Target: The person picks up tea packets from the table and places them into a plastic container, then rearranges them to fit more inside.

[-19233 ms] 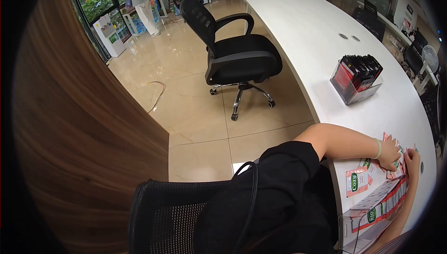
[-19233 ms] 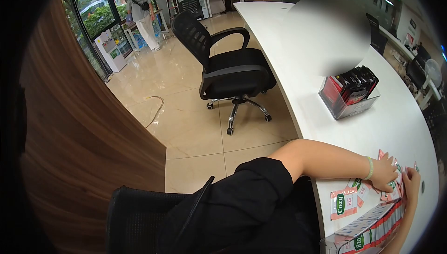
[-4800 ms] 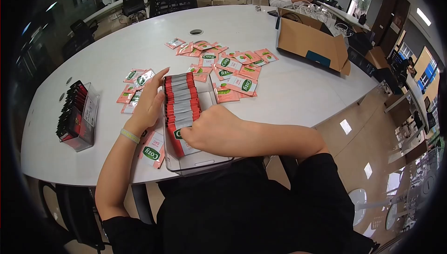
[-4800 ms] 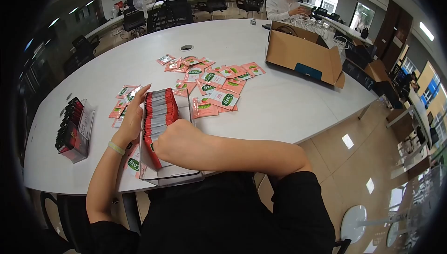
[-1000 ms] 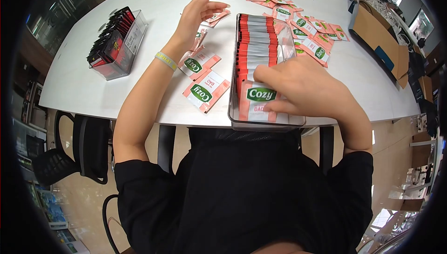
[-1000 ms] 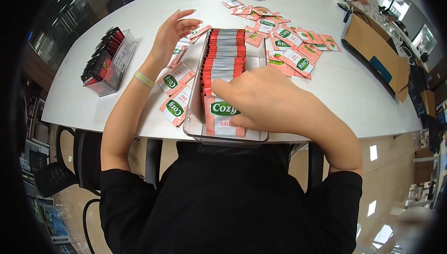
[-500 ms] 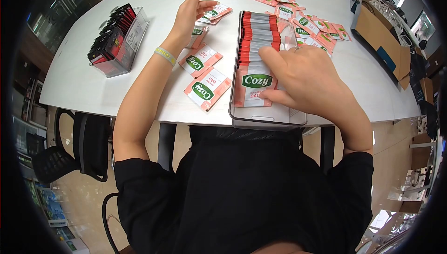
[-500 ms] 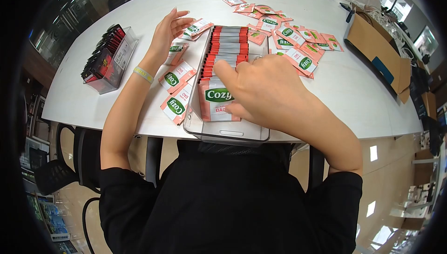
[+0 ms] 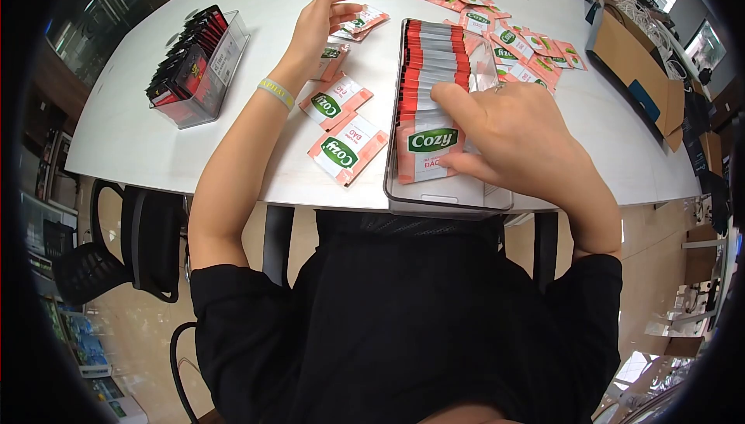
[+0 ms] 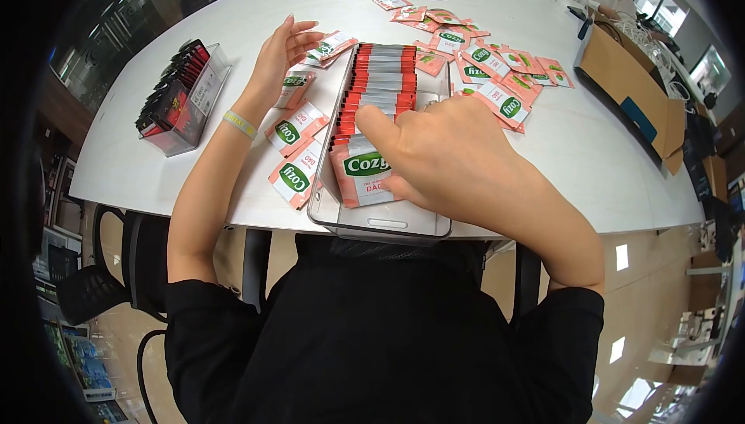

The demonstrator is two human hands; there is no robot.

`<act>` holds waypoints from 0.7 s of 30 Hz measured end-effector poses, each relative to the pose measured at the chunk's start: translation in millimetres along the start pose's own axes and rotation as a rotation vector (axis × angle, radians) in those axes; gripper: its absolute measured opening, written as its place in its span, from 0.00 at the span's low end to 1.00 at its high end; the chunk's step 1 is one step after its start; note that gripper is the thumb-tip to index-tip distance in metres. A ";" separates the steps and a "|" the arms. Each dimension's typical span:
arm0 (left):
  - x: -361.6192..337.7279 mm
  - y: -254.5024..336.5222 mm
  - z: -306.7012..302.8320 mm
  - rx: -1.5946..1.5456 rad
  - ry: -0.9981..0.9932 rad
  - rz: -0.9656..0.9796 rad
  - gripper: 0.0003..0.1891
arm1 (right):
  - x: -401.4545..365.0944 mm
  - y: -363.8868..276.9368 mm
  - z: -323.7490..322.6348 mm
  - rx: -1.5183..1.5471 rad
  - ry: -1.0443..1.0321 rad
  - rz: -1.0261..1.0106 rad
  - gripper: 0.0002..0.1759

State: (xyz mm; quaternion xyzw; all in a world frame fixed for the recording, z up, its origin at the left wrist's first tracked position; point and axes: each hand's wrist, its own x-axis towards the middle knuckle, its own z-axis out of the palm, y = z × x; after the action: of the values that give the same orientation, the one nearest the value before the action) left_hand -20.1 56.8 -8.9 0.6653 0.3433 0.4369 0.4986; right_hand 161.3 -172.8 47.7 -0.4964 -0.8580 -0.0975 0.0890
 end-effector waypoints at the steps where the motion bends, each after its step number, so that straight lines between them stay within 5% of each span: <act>1: -0.1 0.9 0.0 0.001 0.001 0.000 0.29 | 0.1 0.2 0.2 0.000 0.001 -0.001 0.28; 21: 4.8 -4.9 -5.3 0.079 0.014 0.196 0.26 | 5.7 -7.9 3.0 -0.147 0.030 -0.048 0.24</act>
State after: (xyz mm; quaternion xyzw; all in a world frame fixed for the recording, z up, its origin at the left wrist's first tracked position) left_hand -23.3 64.3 -11.8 0.7117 0.2972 0.4744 0.4244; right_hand 151.5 -171.1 45.6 -0.4792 -0.8589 -0.1695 0.0627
